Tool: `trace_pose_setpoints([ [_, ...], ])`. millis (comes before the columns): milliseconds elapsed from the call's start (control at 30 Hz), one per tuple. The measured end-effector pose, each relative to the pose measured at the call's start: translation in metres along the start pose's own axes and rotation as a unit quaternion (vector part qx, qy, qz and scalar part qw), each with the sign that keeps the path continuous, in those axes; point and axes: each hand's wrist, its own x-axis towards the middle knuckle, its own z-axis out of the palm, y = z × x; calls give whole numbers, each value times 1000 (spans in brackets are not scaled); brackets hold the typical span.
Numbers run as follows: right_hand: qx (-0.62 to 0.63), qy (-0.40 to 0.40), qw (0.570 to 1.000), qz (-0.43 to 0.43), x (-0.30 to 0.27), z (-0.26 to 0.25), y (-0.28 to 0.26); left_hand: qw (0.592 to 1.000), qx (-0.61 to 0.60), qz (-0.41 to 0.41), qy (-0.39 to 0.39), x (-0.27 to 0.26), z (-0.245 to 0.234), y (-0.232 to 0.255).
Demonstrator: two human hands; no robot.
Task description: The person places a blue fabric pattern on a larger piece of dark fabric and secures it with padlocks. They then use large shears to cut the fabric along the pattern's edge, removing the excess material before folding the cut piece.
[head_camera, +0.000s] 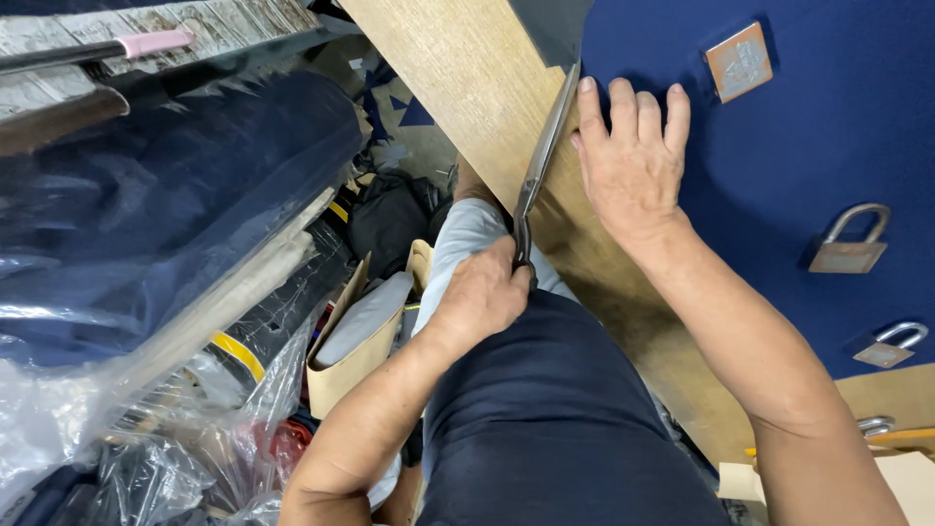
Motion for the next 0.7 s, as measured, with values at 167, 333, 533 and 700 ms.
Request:
trace_pose_setpoints([
  [167, -7, 2, 1000, -5, 1, 0, 1, 1000, 5, -4, 9, 0, 0, 0],
  [333, -14, -7, 1000, -1, 2, -2, 1, 994, 78, 10, 80, 12, 10, -22],
  [533, -6, 1, 1000, -5, 3, -1, 2, 988, 132, -10, 85, 11, 6, -19],
  [700, -5, 25, 1000, -8, 6, -4, 3, 998, -55, 23, -3, 8, 12, -5],
])
